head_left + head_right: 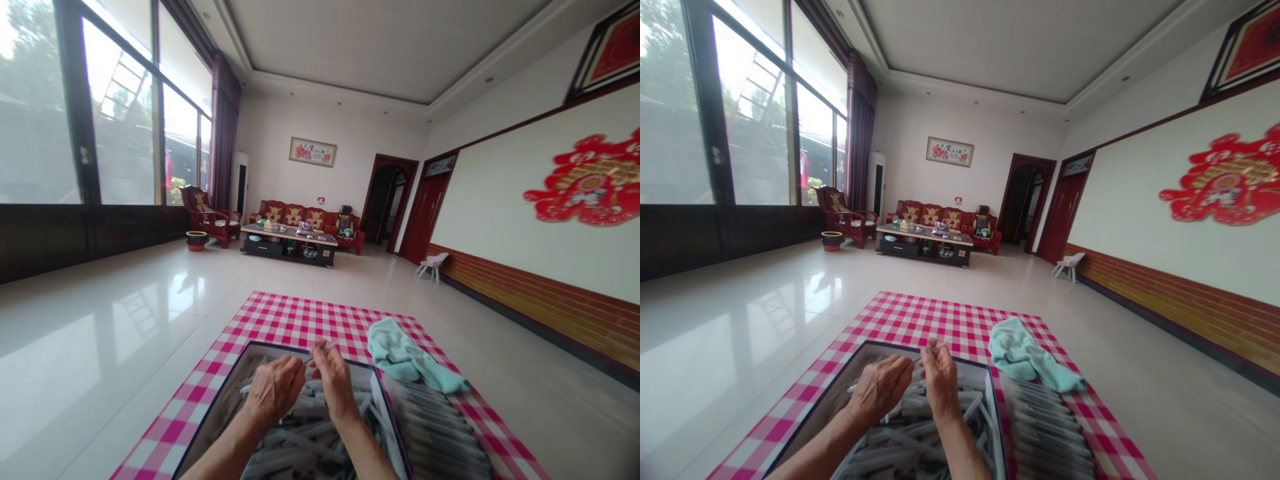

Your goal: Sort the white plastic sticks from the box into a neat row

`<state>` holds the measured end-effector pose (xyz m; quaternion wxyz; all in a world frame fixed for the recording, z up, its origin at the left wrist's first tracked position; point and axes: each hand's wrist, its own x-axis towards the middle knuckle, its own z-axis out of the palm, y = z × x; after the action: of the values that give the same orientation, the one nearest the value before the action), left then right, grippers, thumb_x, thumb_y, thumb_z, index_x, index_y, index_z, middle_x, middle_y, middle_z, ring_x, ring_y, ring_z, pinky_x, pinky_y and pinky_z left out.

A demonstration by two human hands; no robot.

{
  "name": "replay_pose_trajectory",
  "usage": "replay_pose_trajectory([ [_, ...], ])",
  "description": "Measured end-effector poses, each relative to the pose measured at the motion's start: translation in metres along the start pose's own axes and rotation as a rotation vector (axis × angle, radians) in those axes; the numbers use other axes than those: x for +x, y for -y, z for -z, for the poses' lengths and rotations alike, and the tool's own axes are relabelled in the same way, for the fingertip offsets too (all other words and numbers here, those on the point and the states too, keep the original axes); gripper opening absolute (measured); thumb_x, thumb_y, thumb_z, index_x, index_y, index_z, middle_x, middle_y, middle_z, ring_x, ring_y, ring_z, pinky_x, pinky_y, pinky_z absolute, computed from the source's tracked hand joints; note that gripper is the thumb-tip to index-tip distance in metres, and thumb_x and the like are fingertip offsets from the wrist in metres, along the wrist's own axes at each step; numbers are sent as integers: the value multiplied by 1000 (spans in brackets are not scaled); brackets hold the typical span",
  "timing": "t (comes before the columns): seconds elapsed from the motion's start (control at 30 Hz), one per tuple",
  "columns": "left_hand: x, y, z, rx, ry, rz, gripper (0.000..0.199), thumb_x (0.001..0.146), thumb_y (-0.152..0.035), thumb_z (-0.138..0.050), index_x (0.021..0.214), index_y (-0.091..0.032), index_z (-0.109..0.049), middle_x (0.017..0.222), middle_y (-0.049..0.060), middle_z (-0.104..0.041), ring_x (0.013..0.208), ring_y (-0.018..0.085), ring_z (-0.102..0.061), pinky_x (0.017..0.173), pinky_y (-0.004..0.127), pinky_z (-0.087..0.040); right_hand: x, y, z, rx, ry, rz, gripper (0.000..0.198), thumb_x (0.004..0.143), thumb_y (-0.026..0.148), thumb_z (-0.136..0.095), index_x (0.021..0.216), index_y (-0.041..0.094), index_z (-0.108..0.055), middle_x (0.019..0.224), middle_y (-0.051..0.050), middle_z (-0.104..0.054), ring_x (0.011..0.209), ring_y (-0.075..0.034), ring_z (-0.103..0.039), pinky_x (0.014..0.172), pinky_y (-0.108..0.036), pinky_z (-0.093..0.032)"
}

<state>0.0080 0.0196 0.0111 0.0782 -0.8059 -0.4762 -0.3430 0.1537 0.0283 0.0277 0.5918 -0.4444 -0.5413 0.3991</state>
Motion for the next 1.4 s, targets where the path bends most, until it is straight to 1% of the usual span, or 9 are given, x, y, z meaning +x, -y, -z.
replay_pose_trajectory([
  [0.13,0,-2,1,53,12,-3,26,93,-22,-38,75,-21,-57,68,-1,-60,60,11,-60,55,20,-39,10,1,11,131,-202,32,37,80,50,-55,99,19,-59,90,-5,-67,69,-16,-61,53,-24,-48],
  [0.23,1,-2,-1,29,5,0,27,95,-23,-37,79,-21,-58,70,0,-61,64,12,-62,59,20,-43,13,-1,14,170,-242,19,33,78,49,-59,91,18,-60,86,-5,-68,69,-16,-62,55,-23,-49],
  [0.53,0,3,-12,-101,-147,-42,22,96,-22,-32,110,-19,-49,90,6,-69,83,16,-68,71,26,-53,0,0,-2,134,-82,-19,30,73,46,-66,80,17,-61,71,-2,-66,65,-15,-61,56,-23,-49],
  [0.7,0,2,-11,-129,-169,-63,19,95,-21,-32,109,-19,-44,87,5,-68,78,17,-68,68,26,-53,-3,-6,-7,-29,-17,64,29,76,46,-62,75,17,-63,64,1,-59,56,-12,-52,53,-23,-45],
  [1.0,-1,2,-5,-105,-102,-32,17,96,-22,-31,88,-21,-47,75,1,-60,71,15,-63,65,24,-49,-10,-2,-8,-317,72,328,23,86,33,-50,82,17,-67,82,-5,-66,74,-17,-61,63,-24,-47],
  [1.13,0,2,-6,-55,-102,-6,20,97,-23,-30,90,-20,-48,76,1,-61,72,14,-63,65,23,-48,-6,4,0,-407,60,328,23,85,29,-49,89,17,-69,86,-7,-70,77,-18,-64,68,-25,-49],
  [1.2,0,3,-8,-25,-103,17,20,97,-22,-30,93,-20,-50,78,2,-63,74,15,-64,66,23,-47,-5,8,7,-500,125,297,20,80,23,-52,86,17,-70,83,-7,-71,75,-19,-65,69,-26,-48],
  [1.33,0,5,-10,-4,-96,36,18,96,-23,-34,98,-20,-51,80,2,-64,74,16,-64,63,24,-46,-15,12,23,-791,461,165,20,68,13,-54,70,19,-73,68,-5,-73,66,-20,-68,61,-26,-45],
  [1.4,0,4,-10,-5,-83,35,16,96,-23,-36,97,-20,-52,78,2,-64,72,15,-64,62,23,-45,-23,11,27,-930,516,104,19,66,13,-56,66,19,-74,64,-7,-73,64,-23,-69,57,-27,-44],
])
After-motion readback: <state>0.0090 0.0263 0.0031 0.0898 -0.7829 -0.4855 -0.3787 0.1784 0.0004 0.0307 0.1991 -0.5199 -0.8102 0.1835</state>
